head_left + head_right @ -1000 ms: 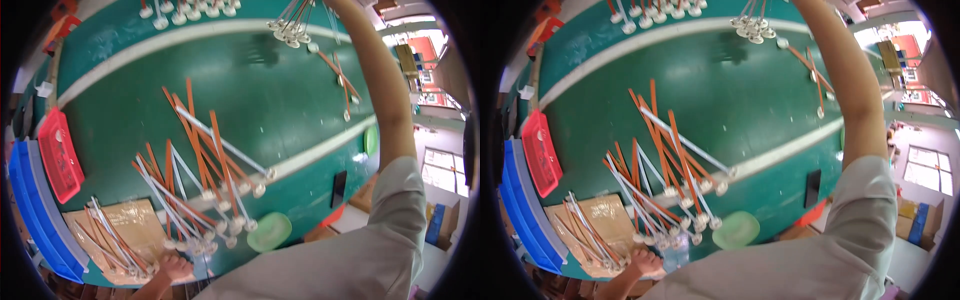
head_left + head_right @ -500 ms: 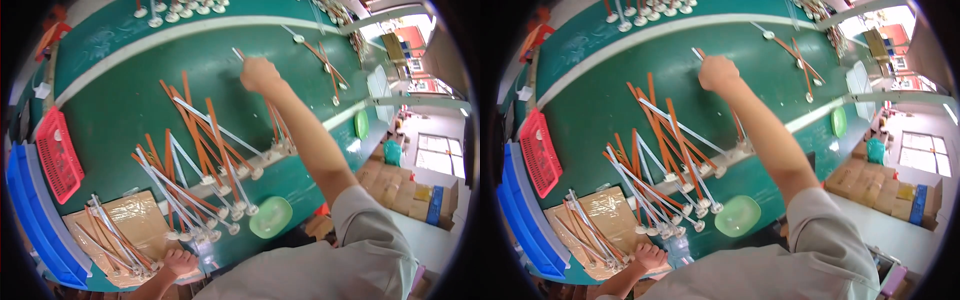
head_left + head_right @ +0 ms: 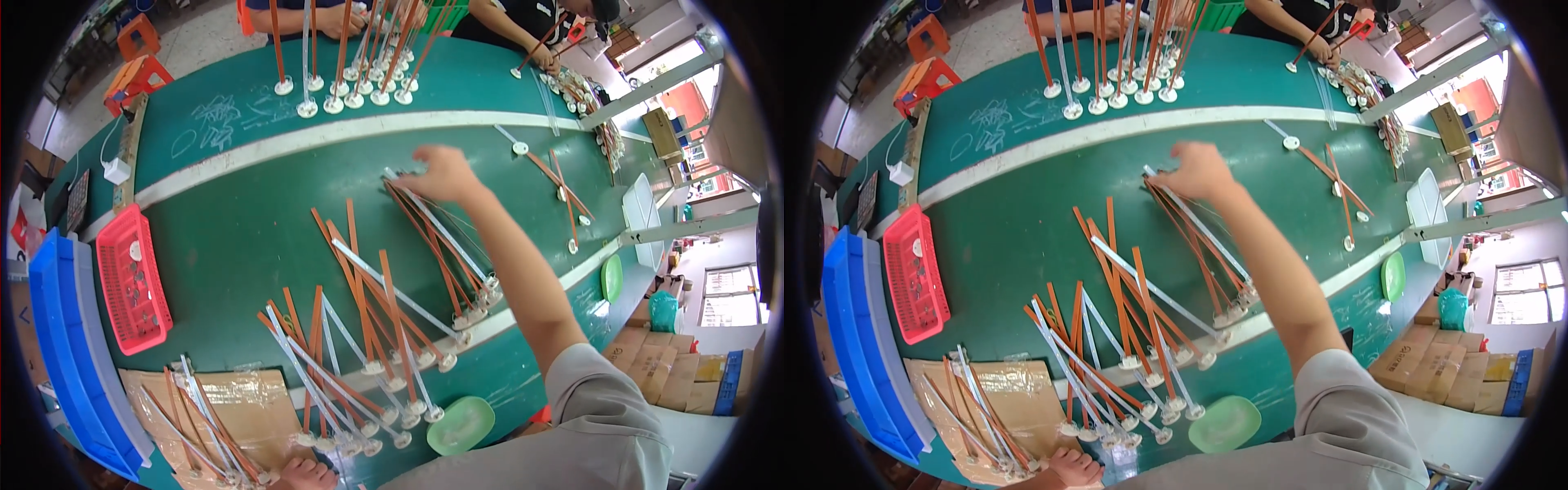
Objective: Assembling and testing LED light strips onto circular plastic bases at a workbench.
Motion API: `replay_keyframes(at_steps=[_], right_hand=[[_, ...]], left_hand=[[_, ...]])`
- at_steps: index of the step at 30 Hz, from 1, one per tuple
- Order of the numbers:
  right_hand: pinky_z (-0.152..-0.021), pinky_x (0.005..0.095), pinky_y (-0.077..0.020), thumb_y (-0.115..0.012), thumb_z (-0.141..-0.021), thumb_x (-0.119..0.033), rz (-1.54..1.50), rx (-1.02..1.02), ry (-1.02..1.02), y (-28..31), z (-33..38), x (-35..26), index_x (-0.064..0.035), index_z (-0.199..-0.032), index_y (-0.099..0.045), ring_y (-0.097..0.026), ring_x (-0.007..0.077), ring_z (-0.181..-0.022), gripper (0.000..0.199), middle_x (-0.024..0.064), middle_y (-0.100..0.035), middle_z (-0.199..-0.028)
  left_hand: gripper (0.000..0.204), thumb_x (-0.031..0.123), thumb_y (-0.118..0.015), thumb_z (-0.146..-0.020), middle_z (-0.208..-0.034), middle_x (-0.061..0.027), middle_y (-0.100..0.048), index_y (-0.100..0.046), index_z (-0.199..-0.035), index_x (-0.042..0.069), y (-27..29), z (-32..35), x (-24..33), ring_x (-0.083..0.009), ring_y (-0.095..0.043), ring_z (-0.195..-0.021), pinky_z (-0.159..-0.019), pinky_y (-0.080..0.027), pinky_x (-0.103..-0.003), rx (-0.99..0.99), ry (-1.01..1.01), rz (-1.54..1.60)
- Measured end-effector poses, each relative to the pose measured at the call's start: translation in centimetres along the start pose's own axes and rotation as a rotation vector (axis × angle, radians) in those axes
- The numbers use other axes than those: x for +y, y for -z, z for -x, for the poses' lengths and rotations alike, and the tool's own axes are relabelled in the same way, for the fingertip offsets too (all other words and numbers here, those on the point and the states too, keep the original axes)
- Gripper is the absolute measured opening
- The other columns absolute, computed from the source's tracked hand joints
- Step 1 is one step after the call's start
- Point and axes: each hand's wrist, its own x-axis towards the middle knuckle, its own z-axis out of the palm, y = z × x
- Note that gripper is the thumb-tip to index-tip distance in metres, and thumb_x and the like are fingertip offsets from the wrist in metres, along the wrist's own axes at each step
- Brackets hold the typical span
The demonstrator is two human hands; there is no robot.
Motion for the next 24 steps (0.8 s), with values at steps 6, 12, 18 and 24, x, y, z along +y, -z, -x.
replay_keyframes(at_steps=[6,12,18,24], right_hand=[[-0.096,0.0324,-0.0504,-0.087,-0.074,-0.016,-0.693,0.553,0.167,6.7,-11.3,4.2,-0.0012,-0.12,-0.062,-0.064,0.0188,-0.109,0.055,0.0102,-0.068,-0.116],[-0.1,0.0351,-0.0486,-0.093,-0.066,-0.029,-0.548,0.58,0.171,7.9,-14.9,0.3,0.0004,-0.132,-0.054,-0.063,0.0201,-0.113,0.082,0.0118,-0.067,-0.12],[-0.099,0.0367,-0.0477,-0.095,-0.06,-0.035,-0.587,0.532,0.289,6.2,-15.2,-4.4,-0.0045,-0.135,-0.053,-0.063,0.02,-0.111,0.092,0.0111,-0.069,-0.115],[-0.088,0.0344,-0.0536,-0.094,-0.056,-0.05,-0.512,0.593,0.401,4.2,-15.1,-10.5,-0.0052,-0.132,-0.053,-0.068,0.021,-0.101,0.098,0.0102,-0.069,-0.111]], left_hand=[[0.016,0.035,-0.056,-0.08,-0.083,0.0007,-0.056,-0.065,-0.083,0.022,-2.3,2.7,-0.1,-0.024,-0.053,-0.079,-0.071,-0.039,-0.047,-0.166,-0.008,0.014],[0.039,0.036,-0.047,-0.086,-0.104,-0.0003,-0.057,-0.063,-0.119,0.025,-3.2,4.8,-0.5,-0.0247,-0.052,-0.09,-0.075,-0.043,-0.047,-0.289,-0.044,-0.004],[0.033,0.035,-0.049,-0.086,-0.097,0.0017,-0.058,-0.065,-0.113,0.025,-2.8,3.7,-0.7,-0.0235,-0.053,-0.085,-0.073,-0.044,-0.046,-0.187,-0.04,-0.025],[0.018,0.035,-0.055,-0.086,-0.08,0.0021,-0.058,-0.066,-0.09,0.021,-1.7,1.3,-0.5,-0.021,-0.053,-0.081,-0.072,-0.043,-0.043,-0.042,0.066,-0.065]])
